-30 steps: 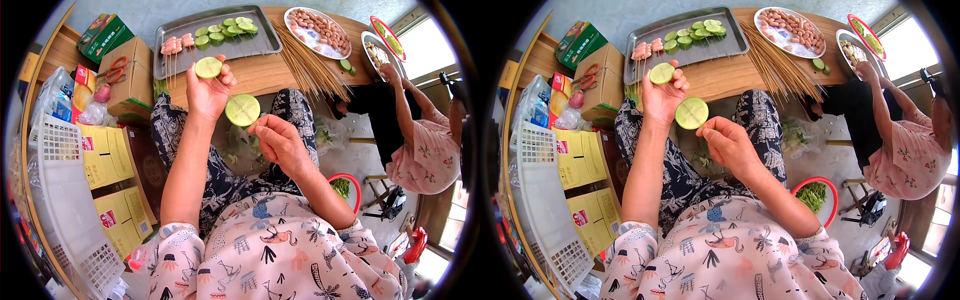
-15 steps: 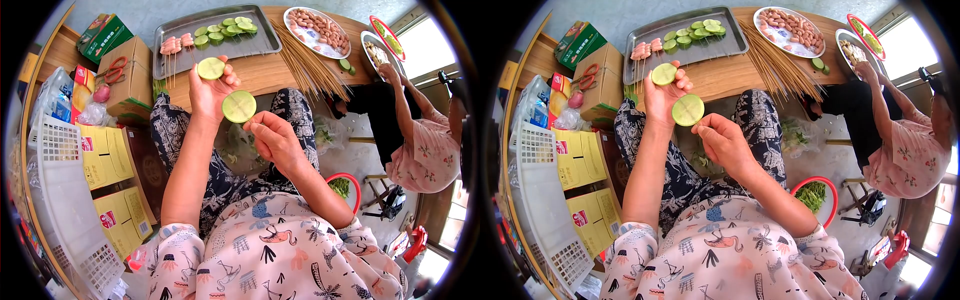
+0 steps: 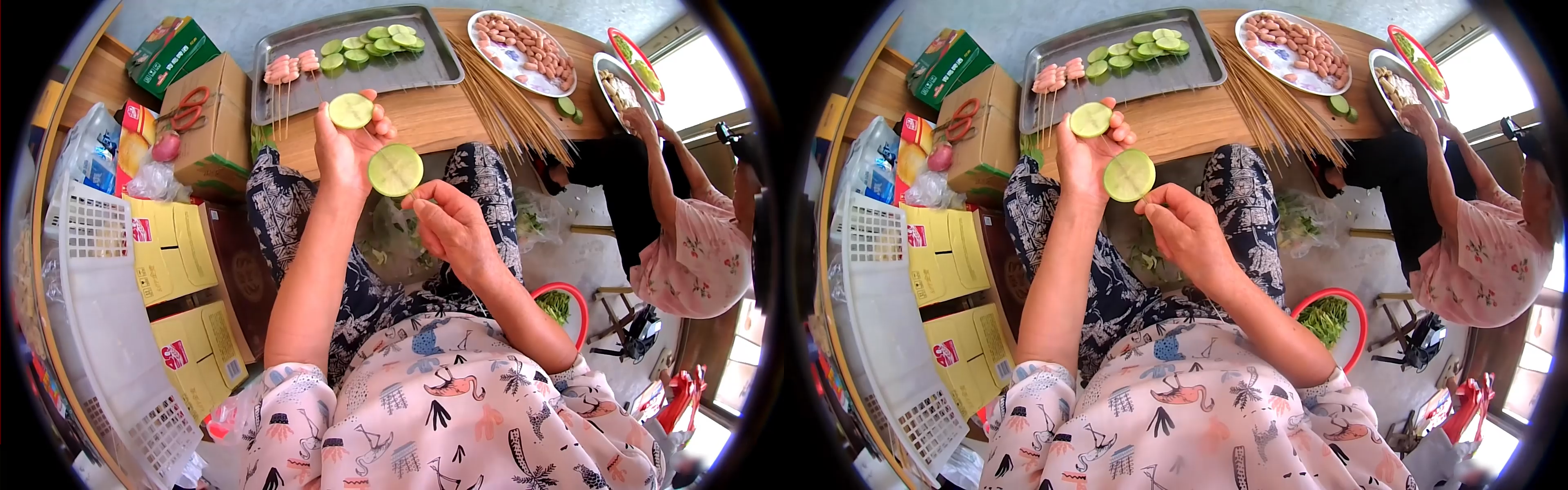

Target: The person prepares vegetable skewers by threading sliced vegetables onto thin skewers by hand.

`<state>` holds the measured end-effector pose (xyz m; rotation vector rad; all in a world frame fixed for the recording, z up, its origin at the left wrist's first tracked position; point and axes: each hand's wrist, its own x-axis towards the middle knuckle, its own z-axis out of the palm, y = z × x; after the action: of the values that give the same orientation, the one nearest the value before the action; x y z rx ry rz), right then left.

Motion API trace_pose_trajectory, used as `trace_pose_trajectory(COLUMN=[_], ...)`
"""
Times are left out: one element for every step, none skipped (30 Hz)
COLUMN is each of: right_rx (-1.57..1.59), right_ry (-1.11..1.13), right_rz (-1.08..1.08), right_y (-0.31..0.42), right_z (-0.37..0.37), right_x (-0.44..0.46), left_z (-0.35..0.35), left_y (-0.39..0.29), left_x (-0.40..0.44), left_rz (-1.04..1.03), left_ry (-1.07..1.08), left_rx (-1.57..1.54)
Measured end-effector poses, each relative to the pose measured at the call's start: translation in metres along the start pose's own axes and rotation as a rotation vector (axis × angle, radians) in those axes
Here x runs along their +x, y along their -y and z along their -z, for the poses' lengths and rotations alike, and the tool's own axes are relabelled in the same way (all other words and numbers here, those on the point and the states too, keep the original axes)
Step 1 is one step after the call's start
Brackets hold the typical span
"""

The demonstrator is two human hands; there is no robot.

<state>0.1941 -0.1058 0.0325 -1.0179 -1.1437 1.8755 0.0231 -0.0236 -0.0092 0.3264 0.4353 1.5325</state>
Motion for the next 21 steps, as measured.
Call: trace_pose_trajectory(right_rx=[0.015,0.030,0.030,-0.001,-0.034,-0.034,-0.031,-0.027,-0.027,-0.018,-0.010,-0.010,-0.002,0.005,0.005,-0.005,-0.015,-0.015,-0.018,-0.022,-0.022], right_ry=[0.004,0.007,0.007,0.010,0.011,0.011,0.014,0.017,0.016,0.013,0.010,0.010,0.028,0.046,0.046,0.036,0.024,0.023,0.023,0.023,0.024], right_rz=[-0.003,-0.007,-0.007,-0.006,-0.006,-0.007,0.001,0.009,0.009,0.017,0.025,0.025,0.011,-0.004,-0.005,0.007,0.019,0.019,0.010,0.001,0.000], right_y=[-0.0007,-0.0014,-0.0020,-0.0025,-0.0028,-0.0032,-0.0038,-0.0044,-0.0055,-0.0067,-0.0073,-0.0069,-0.0063,-0.0058,-0.0054,-0.0049,-0.0046,-0.0045,-0.0044,-0.0043,-0.0043], right_z=[0.0008,0.0014,0.0017,0.0021,0.0028,0.0034,0.0038,0.0042,0.0047,0.0054,0.0059,0.0071,0.0087,0.0093,0.0084,0.0071,0.0065,0.0065,0.0067,0.0069,0.0067], right_x=[-0.0009,-0.0020,-0.0034,-0.0049,-0.0060,-0.0063,-0.0061,-0.0058,-0.0055,-0.0052,-0.0052,-0.0061,-0.0077,-0.0086,-0.0087,-0.0087,-0.0087,-0.0086,-0.0082,-0.0080,-0.0078], left_z=[0.0014,0.0026,0.0041,0.0059,0.0073,0.0082,0.0088,0.0091,0.0093,0.0085,0.0080,0.0084,0.0091,0.0099,0.0106,0.0104,0.0100,0.0096,0.0085,0.0080,0.0093], left_y=[-0.0003,-0.0008,-0.0033,-0.0072,-0.0089,-0.0084,-0.0081,-0.0079,-0.0078,-0.0076,-0.0074,-0.0068,-0.0063,-0.0062,-0.0063,-0.0068,-0.0071,-0.0069,-0.0067,-0.0065,-0.0065], left_x=[0.0014,0.0027,0.0045,0.0060,0.0066,0.0063,0.0061,0.0060,0.0059,0.0051,0.0047,0.0049,0.0052,0.0054,0.0057,0.0061,0.0064,0.0061,0.0052,0.0047,0.0052], left_rz=[-0.010,-0.019,-0.019,-0.039,-0.059,-0.058,-0.044,-0.030,-0.029,-0.023,-0.016,-0.017,-0.002,0.012,0.011,0.003,-0.004,-0.003,-0.002,-0.002,-0.003], left_ry=[-0.023,-0.046,-0.047,-0.034,-0.021,-0.021,-0.020,-0.019,-0.018,-0.011,-0.005,-0.005,-0.009,-0.013,-0.014,-0.011,-0.007,-0.007,-0.005,-0.003,-0.003], left_rx=[-0.005,-0.010,-0.010,-0.006,-0.004,-0.004,-0.015,-0.026,-0.025,-0.043,-0.062,-0.062,-0.102,-0.141,-0.142,-0.130,-0.118,-0.118,-0.119,-0.120,-0.120])
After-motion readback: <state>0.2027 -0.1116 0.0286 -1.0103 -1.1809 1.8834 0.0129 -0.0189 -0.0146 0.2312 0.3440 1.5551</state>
